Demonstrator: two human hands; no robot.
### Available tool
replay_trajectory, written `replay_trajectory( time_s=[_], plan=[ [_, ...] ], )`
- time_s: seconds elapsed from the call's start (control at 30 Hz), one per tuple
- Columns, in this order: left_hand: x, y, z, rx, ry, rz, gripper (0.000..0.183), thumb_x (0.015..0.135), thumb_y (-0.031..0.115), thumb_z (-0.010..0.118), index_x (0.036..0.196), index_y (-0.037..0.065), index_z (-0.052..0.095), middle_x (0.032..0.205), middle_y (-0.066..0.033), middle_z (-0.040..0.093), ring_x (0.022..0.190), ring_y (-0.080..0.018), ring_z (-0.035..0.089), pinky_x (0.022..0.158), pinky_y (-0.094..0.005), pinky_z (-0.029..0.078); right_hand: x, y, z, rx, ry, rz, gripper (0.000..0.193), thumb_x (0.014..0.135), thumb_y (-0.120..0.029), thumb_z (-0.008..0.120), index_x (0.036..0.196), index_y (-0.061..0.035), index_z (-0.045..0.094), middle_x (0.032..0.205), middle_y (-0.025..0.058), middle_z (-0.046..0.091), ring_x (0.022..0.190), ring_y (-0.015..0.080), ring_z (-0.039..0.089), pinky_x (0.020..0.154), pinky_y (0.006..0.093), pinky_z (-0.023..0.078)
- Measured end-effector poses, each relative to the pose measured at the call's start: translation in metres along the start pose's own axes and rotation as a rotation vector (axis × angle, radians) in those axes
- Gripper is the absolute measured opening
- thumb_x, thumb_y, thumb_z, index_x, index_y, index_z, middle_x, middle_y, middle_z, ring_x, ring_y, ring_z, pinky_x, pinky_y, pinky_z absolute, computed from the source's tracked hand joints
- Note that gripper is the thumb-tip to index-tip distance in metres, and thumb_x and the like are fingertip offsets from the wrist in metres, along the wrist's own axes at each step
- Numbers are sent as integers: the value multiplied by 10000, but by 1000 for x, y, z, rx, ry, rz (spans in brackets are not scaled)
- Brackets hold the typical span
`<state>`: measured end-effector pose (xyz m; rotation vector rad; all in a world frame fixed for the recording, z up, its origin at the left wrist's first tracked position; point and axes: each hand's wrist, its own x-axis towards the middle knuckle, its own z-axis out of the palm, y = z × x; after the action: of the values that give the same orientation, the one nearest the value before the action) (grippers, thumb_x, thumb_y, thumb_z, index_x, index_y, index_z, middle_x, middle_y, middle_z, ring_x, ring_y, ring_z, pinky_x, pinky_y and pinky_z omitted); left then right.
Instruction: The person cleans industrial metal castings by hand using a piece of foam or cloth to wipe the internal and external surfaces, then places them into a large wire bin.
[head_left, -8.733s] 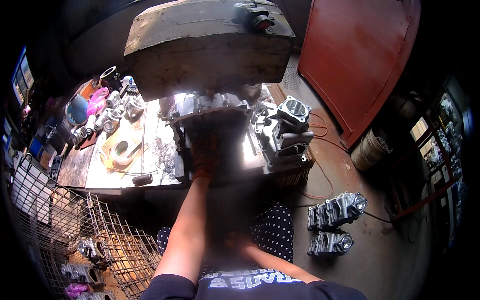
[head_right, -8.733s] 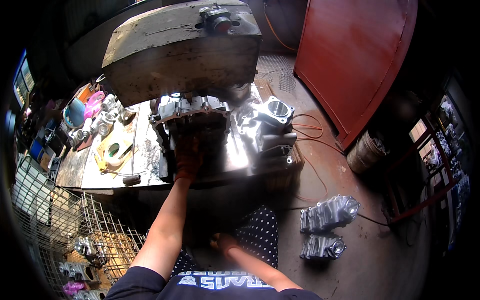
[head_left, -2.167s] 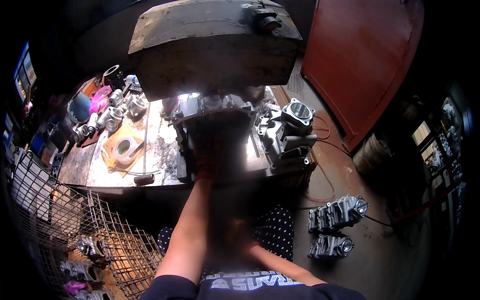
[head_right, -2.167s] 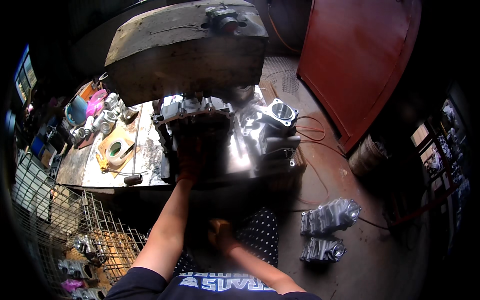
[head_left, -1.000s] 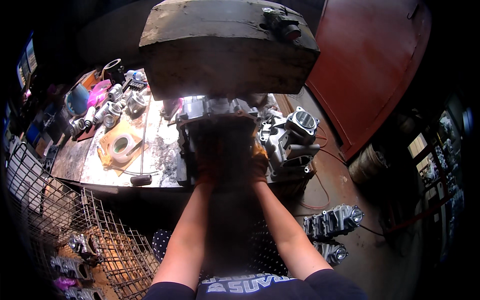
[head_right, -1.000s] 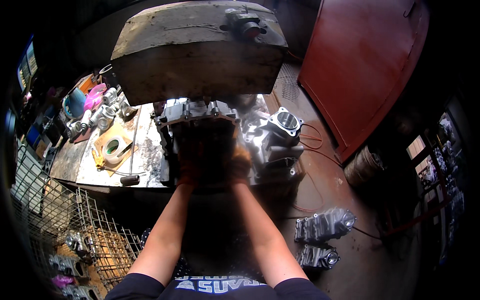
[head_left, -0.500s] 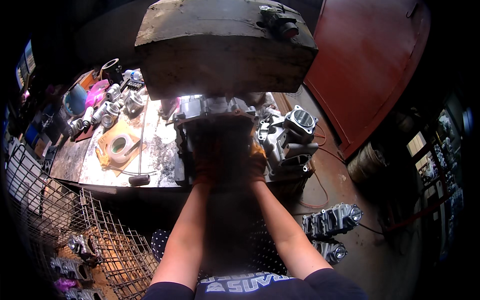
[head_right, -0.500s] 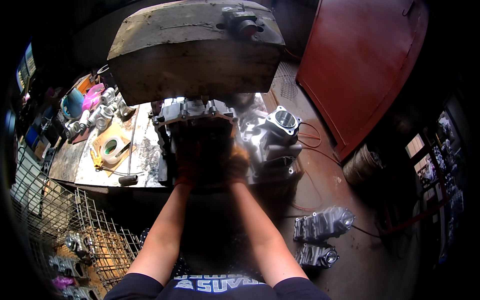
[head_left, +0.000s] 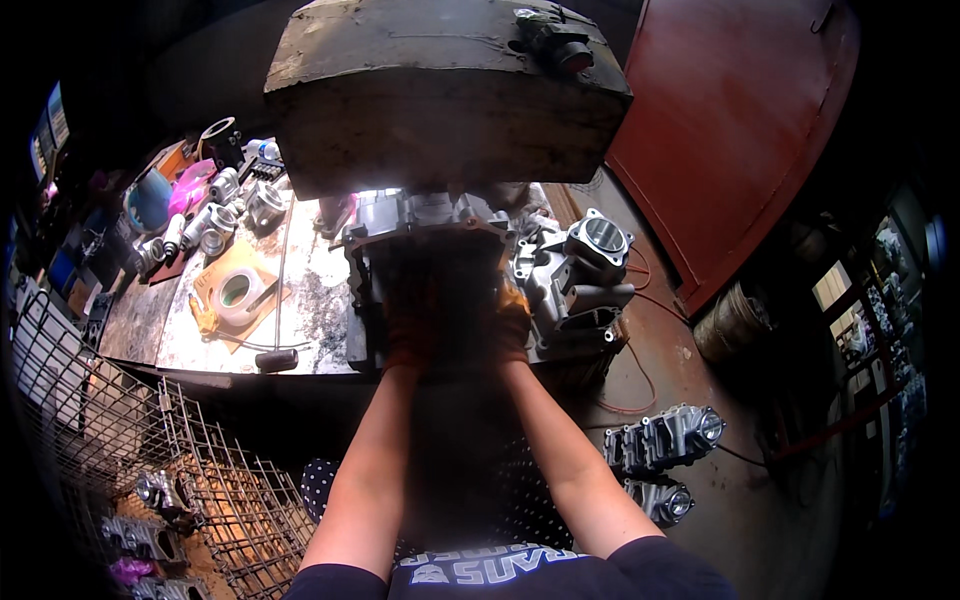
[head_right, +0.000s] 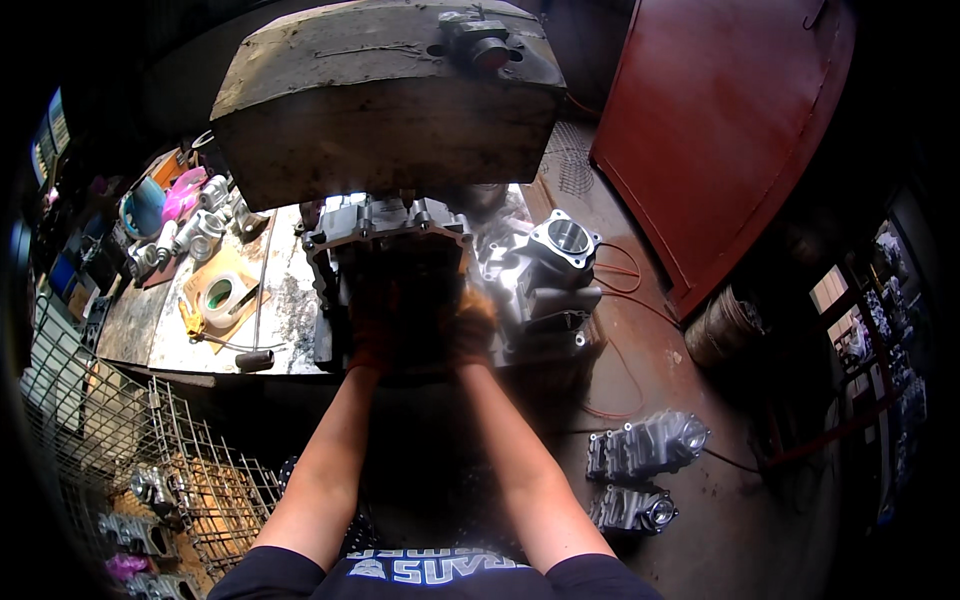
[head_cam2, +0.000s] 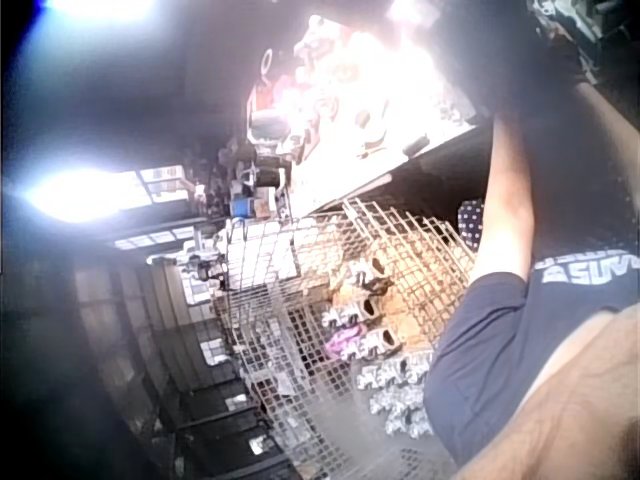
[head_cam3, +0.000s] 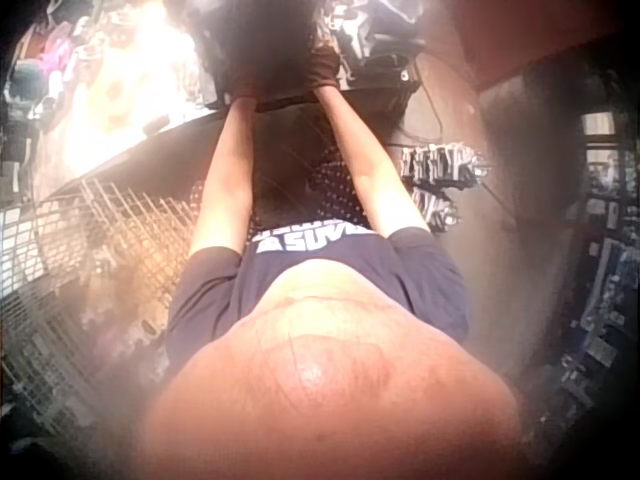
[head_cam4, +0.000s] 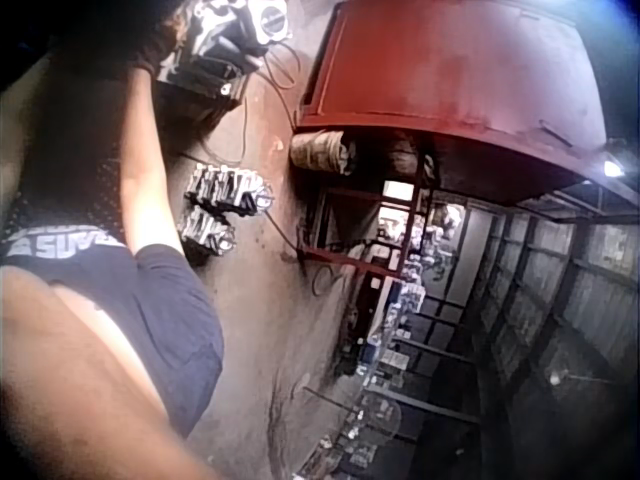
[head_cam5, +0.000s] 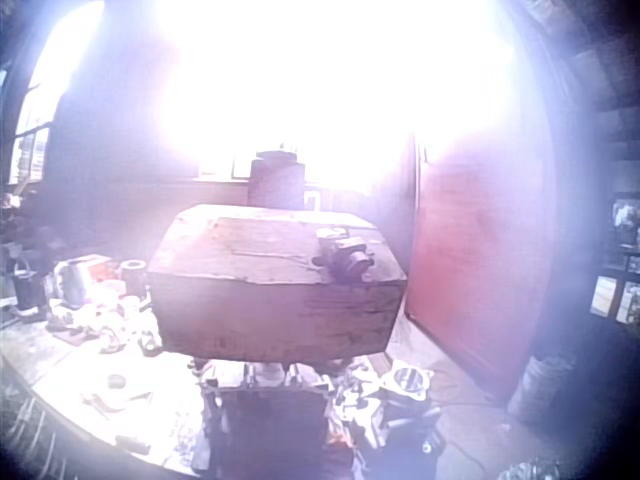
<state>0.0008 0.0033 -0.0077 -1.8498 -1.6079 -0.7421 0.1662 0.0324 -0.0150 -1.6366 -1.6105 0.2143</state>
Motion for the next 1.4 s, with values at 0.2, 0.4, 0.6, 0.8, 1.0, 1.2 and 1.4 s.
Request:
replay_trajectory(
  time_s=[0.2, 0.4, 0.6, 0.8, 1.0, 1.2, 1.4],
  plan=[
    [-7, -6, 17, 133, -22, 26, 465, 840, 306, 513, 1215, 31, 525, 1198, -161, 543, 1168, -285, 483, 1089, -471, 246, -2, -2, -3, 9, 47, -75, 373, 824, -378, 561, 967, -38, 614, 815, 168, 616, 734, 311, 617, 685, 408, 494],
    [-7, -7, 20, 205, -49, 74, 480, 841, 292, 507, 1241, 26, 504, 1232, -157, 525, 1202, -284, 454, 1098, -465, 231, -2, -4, -6, 0, 33, -64, 386, 822, -380, 563, 998, -40, 607, 840, 165, 616, 751, 310, 614, 693, 407, 489],
    [-1, -1, 1, -56, -70, 6, 466, 829, 182, 464, 1279, 63, 459, 1257, -147, 508, 1197, -289, 456, 1080, -481, 252, 1, -5, -7, -74, 58, -123, 430, 817, -415, 567, 1038, -47, 590, 873, 148, 606, 767, 294, 614, 692, 395, 492],
    [2, -2, -3, -25, -63, 2, 502, 819, 269, 535, 1265, 42, 489, 1234, -140, 529, 1182, -283, 472, 1093, -463, 249, 3, 6, 8, -72, -41, 35, 484, 776, -463, 607, 1015, -43, 587, 886, 127, 606, 780, 276, 618, 681, 365, 504],
    [3, -3, -3, -47, -8, 13, 495, 845, 310, 529, 1263, 46, 492, 1218, -140, 543, 1181, -273, 473, 1092, -456, 247, 2, 9, 9, -115, -107, 31, 522, 812, -516, 550, 1006, -33, 590, 882, 115, 609, 773, 258, 622, 690, 357, 504],
    [3, 1, -3, -35, -30, -3, 501, 858, 320, 525, 1278, 51, 480, 1243, -138, 529, 1203, -277, 456, 1094, -457, 239, -1, 30, 30, -298, 32, -157, 532, 847, -519, 496, 1041, -33, 589, 934, 140, 622, 831, 275, 623, 750, 371, 497],
    [3, 0, -2, -51, -61, -58, 499, 869, 317, 516, 1288, 50, 471, 1251, -145, 522, 1211, -291, 448, 1089, -463, 242, 2, 31, 38, -98, -61, -5, 501, 844, -485, 512, 1041, -31, 593, 963, 149, 624, 859, 280, 622, 781, 369, 491]
  ],
)
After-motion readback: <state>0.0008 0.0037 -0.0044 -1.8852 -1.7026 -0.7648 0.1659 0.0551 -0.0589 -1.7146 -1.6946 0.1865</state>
